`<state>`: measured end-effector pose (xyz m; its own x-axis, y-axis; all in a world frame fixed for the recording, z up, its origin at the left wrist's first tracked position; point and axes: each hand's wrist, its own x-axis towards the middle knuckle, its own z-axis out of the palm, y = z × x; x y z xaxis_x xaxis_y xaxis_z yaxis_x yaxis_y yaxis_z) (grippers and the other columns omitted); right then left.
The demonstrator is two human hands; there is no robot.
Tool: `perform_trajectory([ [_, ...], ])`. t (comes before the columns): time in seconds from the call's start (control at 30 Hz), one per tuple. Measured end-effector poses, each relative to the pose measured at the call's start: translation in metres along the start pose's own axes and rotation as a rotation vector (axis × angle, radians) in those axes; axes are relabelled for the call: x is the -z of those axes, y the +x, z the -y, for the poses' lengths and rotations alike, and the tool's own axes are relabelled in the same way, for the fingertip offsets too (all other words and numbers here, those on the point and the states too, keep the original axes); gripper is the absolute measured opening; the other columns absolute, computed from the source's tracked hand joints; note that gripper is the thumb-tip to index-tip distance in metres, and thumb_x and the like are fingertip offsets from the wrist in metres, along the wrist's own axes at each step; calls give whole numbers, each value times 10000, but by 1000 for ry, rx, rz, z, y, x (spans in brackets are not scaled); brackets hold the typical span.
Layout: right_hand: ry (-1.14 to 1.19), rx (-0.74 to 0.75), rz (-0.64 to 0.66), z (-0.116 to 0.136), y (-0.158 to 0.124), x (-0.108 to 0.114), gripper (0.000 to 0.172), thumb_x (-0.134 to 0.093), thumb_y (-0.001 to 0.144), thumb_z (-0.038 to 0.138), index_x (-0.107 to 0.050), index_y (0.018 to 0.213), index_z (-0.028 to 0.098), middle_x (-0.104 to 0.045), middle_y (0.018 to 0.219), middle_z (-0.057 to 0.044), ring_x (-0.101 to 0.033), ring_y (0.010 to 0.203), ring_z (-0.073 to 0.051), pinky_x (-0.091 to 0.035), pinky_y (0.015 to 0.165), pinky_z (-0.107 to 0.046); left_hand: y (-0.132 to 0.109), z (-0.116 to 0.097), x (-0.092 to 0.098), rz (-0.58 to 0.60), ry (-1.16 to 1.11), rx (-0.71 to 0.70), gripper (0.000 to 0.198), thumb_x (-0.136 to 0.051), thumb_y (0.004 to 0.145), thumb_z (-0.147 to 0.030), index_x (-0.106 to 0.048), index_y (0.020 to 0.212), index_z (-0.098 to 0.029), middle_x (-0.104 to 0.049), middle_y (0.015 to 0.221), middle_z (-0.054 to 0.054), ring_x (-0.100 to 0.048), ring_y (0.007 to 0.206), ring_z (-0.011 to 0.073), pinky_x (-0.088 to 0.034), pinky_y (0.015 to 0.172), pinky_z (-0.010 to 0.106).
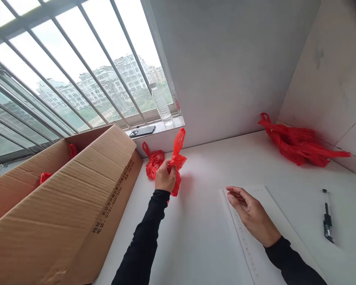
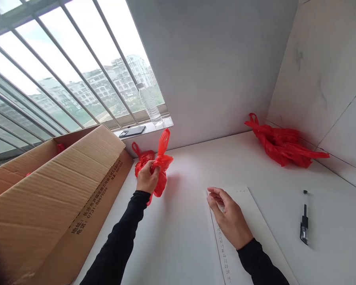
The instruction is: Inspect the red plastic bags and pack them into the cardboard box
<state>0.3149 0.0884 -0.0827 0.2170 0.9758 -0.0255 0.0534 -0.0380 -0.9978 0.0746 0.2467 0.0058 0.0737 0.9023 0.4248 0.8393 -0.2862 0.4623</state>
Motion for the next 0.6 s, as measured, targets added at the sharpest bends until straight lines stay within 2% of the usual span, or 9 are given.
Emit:
perform_trajectory([
  [0.1, -50, -3, 3, -7, 2, 0, 407, -538, 932, 567, -595, 1213, 278, -624, 1292, -68, -584, 1187, -245, -431, 1089, -452, 47, 25, -9, -66, 95, 64, 262, -467, 907, -274, -631, 1081, -168, -710, 980, 111, -660, 953, 263, -484, 861, 368],
  [0.2, -87, -6, -4, -11, 4, 0, 416, -545, 925, 567, -596, 1235, 295, -622, 1302, -64, -594, 1175, -257, -447, 1076, -455, 70, 48, -24, -77, 186, 62, 399, -486, 893, -267, -569, 1243, -95, -578, 1306, 221, -510, 1262, 340, -392, 1040, 463],
  [0.3, -107, -11, -21, -13, 3, -1, 397, -558, 915, 559, -614, 1218, 308, -629, 1291, -57, -602, 1166, -268, -483, 1042, -438, 70, 65, -45, 50, 246, -51, 467, -549, 863, -258, -559, 1315, -141, -443, 1498, 169, -333, 1423, 326, -250, 1166, 451],
  [0.4, -150, -3, -45, -12, 0, -4, 351, -552, 914, 547, -640, 1165, 318, -639, 1265, -53, -594, 1174, -277, -503, 1019, -429, 64, 76, -67, 167, 300, -100, 459, -533, 881, -256, -582, 1330, -176, -470, 1494, 155, -357, 1410, 344, -220, 1176, 492],
  [0.53, -223, 15, -48, -11, -1, -7, 309, -536, 919, 536, -648, 1129, 338, -642, 1235, -46, -596, 1155, -283, -516, 995, -445, 64, 75, -89, 159, 370, -39, 518, -400, 944, -244, -483, 1426, -71, -457, 1462, 264, -409, 1351, 397, -249, 1132, 564],
  [0.6, -248, 20, -53, -9, -1, -7, 292, -536, 924, 519, -645, 1127, 340, -638, 1231, -48, -598, 1143, -284, -511, 997, -452, 66, 68, -94, 146, 386, -18, 518, -401, 942, -238, -483, 1421, -58, -464, 1449, 272, -394, 1360, 398, -236, 1135, 567],
])
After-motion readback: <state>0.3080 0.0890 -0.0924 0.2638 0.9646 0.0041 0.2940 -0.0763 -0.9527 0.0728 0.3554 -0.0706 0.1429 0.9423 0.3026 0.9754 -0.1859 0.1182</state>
